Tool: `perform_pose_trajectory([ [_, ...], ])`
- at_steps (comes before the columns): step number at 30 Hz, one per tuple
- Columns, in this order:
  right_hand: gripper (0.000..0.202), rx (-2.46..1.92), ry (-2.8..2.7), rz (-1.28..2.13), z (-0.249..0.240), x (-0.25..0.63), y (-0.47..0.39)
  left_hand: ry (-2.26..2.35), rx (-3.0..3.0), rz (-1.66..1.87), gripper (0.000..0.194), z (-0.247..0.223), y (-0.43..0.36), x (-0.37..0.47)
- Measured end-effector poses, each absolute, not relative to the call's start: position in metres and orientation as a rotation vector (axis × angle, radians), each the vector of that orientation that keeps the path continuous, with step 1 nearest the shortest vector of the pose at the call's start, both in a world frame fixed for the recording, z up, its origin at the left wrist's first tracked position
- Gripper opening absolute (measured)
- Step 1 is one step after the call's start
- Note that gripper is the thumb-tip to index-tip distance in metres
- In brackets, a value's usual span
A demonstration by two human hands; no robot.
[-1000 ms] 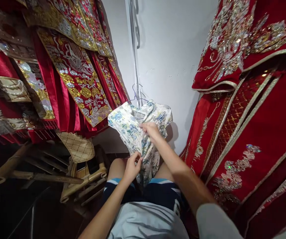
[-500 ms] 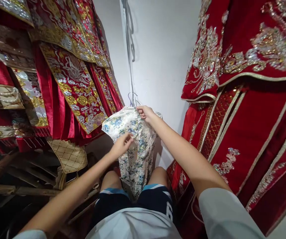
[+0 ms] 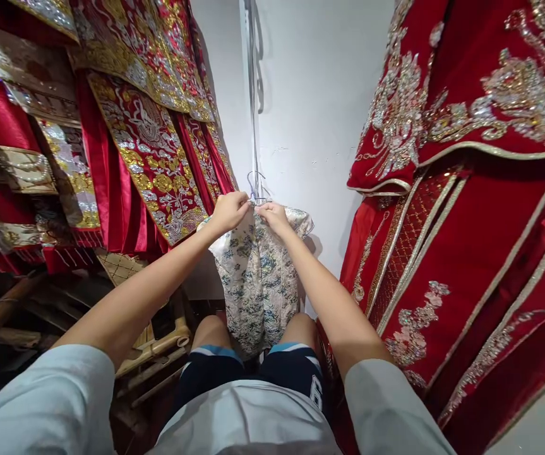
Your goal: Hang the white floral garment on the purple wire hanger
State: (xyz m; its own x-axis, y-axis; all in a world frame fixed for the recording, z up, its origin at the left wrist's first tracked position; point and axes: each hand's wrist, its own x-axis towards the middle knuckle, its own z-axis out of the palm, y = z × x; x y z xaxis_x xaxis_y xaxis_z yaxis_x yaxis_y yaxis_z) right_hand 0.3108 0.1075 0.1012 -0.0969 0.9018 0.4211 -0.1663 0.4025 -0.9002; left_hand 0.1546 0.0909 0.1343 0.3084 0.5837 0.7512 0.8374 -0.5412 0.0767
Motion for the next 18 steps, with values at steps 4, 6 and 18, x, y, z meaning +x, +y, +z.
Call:
perform_pose_trajectory([
  [4,0.037,-0.744,-1.401,0.99,0.085,0.295,0.11,-1.329,-2.219,-1.291,0.017,0.116,0.086,0.15],
  [6,0.037,-0.774,-1.426,0.973,0.081,0.29,0.114,-1.306,-2.23,-1.429,0.016,0.108,0.087,0.153],
  [18,0.022,-0.987,-1.696,0.828,0.017,0.334,0.111,-1.66,-1.516,-3.086,0.016,0.116,0.112,0.086],
])
